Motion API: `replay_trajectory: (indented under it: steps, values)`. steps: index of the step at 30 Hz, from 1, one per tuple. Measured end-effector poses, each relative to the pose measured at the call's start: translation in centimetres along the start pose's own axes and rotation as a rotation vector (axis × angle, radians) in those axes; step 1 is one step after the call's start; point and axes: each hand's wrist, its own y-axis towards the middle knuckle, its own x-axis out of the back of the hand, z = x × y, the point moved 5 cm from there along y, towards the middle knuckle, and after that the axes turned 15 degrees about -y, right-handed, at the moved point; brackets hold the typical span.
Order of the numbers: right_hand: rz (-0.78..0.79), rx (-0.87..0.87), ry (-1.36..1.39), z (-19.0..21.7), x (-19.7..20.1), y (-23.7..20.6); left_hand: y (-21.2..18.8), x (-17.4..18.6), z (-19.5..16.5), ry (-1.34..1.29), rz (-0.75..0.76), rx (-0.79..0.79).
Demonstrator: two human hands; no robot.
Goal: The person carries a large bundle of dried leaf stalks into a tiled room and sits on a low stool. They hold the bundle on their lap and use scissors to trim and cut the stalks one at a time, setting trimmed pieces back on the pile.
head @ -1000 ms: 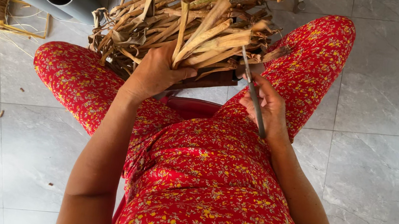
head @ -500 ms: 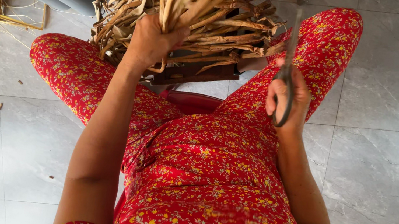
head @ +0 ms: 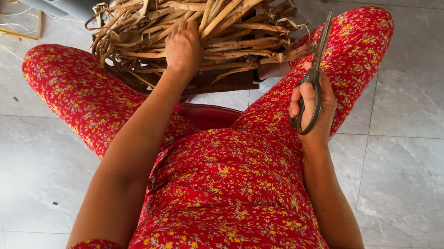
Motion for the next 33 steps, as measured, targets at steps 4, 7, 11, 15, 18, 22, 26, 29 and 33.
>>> replay_trajectory:
  steps: [4, 7, 11, 15, 18, 22, 26, 29, 33]
  values:
    - [0.021, 0.007, -0.008, 0.3, -0.3, 0.0, -0.4, 0.6, 0.8, -0.17, 0.236, 0.235]
    - [0.025, 0.021, -0.008, 0.6, -0.4, 0.1, -1.1, 3.3, 1.0, -0.372, 0.282, 0.266]
    - [0.065, 0.038, -0.037, 0.8, -0.5, 0.0, -1.6, 7.1, 1.4, -0.73, 0.254, 0.243]
    - [0.132, 0.055, -0.099, 0.7, -0.5, -0.2, -2.3, 7.7, 2.5, -1.076, 0.342, 0.591]
    - [0.201, 0.022, -0.206, 0.0, -1.2, 0.2, -1.9, 8.1, 1.7, -1.095, 0.404, 0.569]
    - [0.274, -0.212, -0.405, -1.5, -1.9, 0.0, -1.5, 8.6, 0.2, -1.219, 0.534, 0.7]
    - [0.362, -0.057, -0.335, -0.7, -2.8, -0.7, -1.1, 10.3, -1.2, -1.405, 0.473, 0.579]
    - [0.385, -0.097, -0.245, -0.9, -2.9, -0.7, -1.5, 10.6, -1.2, -1.39, 0.47, 0.624]
    - [0.384, -0.124, -0.255, -1.1, -2.7, -0.7, -1.5, 10.5, -1.4, -1.451, 0.448, 0.602]
